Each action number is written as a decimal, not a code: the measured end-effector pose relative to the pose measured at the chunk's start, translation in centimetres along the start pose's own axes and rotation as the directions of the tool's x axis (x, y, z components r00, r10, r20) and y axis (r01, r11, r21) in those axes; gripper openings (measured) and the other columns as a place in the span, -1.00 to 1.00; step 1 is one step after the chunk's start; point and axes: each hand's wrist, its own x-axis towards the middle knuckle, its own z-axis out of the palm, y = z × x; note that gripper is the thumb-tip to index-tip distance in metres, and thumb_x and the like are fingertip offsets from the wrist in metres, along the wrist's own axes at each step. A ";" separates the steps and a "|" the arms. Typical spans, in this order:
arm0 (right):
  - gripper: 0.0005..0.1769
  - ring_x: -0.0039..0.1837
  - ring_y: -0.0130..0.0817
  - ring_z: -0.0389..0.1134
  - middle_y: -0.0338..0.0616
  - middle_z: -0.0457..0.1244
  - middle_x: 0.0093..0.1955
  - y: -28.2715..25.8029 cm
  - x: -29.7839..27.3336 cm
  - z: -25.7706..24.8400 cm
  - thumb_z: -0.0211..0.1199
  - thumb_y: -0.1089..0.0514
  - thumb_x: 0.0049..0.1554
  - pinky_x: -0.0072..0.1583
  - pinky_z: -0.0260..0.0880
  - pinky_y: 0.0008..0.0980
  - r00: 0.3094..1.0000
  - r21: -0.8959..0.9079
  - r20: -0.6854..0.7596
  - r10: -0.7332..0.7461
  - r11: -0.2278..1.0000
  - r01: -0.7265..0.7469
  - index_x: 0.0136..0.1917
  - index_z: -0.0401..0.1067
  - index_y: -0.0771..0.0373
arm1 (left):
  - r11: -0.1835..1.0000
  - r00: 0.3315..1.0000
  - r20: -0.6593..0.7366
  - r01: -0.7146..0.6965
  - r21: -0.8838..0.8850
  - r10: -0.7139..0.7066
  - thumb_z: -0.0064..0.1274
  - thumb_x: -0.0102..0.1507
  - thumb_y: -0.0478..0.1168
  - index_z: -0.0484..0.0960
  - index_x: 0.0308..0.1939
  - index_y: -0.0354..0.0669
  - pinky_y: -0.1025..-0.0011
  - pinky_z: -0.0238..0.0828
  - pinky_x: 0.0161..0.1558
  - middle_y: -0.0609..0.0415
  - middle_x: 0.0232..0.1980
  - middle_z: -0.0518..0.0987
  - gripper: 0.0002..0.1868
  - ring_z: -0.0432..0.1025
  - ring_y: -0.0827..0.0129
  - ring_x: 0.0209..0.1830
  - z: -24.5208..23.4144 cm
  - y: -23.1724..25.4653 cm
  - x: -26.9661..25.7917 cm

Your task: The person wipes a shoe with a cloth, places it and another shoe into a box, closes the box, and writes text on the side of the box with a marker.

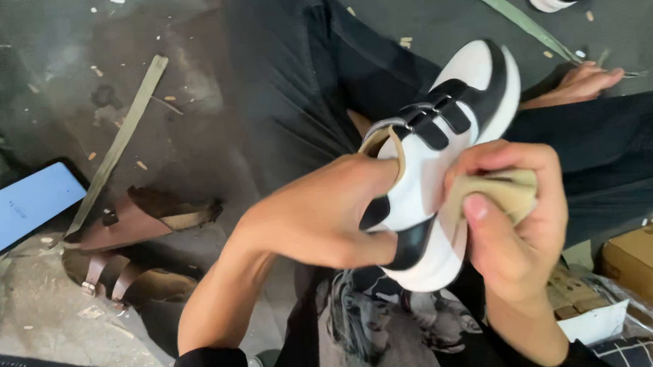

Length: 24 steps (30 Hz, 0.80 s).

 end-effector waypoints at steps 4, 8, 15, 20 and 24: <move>-0.64 0.12 -0.38 0.33 -0.05 0.30 0.08 4.2 0.4 -2.0 0.32 0.24 0.13 0.23 0.35 -0.49 0.997 -0.265 -0.019 0.080 0.961 -0.083 0.17 0.34 0.32 | 0.998 0.995 0.083 0.060 -0.018 -0.058 0.08 0.00 -0.16 0.13 -0.48 -0.13 0.22 -0.06 -0.46 0.23 -0.46 0.10 -0.63 -0.01 0.38 -0.46 1.4 -4.4 2.9; -0.70 -0.07 -0.50 0.20 0.01 0.25 0.00 9.7 1.0 -1.0 0.32 0.23 0.17 -0.03 0.18 -0.48 0.998 -0.101 -0.055 -0.033 0.995 0.027 0.03 0.24 0.36 | 0.994 0.971 -0.238 -0.036 -0.101 0.011 0.23 0.03 -0.35 0.51 -0.26 -0.31 0.04 0.30 -0.18 -0.16 -0.44 0.46 -0.74 0.37 -0.10 -0.40 1.4 -5.9 0.1; -0.67 -0.05 -0.51 0.16 0.08 0.24 0.06 12.9 1.8 3.5 0.30 0.17 0.20 -0.02 0.11 -0.50 0.977 -0.076 -0.089 -0.196 0.979 0.189 0.06 0.20 0.32 | 0.967 0.616 -0.785 -0.153 -0.204 -0.068 0.07 0.40 -0.17 0.59 0.25 -0.23 0.11 -0.39 0.65 0.02 0.12 0.64 -0.63 0.44 0.25 0.29 7.7 -13.5 -6.4; -0.75 -0.04 -0.48 0.19 0.08 0.24 0.03 10.1 2.4 4.1 0.29 0.28 0.27 0.05 0.18 -0.43 0.981 -0.232 0.082 -0.177 0.954 0.191 0.07 0.23 0.38 | 0.998 0.503 -0.865 -0.046 -0.037 -0.009 -0.24 0.48 -0.19 0.58 -0.16 -0.15 0.19 0.03 0.43 0.07 -0.31 0.50 -0.73 0.43 0.25 -0.16 7.7 -14.4 -3.6; -0.74 -0.08 -0.32 0.27 0.20 0.29 -0.01 8.2 2.5 4.8 0.37 0.33 0.23 0.04 0.25 -0.34 0.967 -0.361 0.201 -0.156 0.906 0.222 0.02 0.29 0.48 | 0.980 0.587 -0.809 -0.167 -0.105 0.013 -0.20 0.50 -0.13 0.50 -0.35 -0.05 0.19 -0.02 0.40 0.20 -0.45 0.34 -0.67 0.36 0.35 -0.32 7.2 -13.0 -2.8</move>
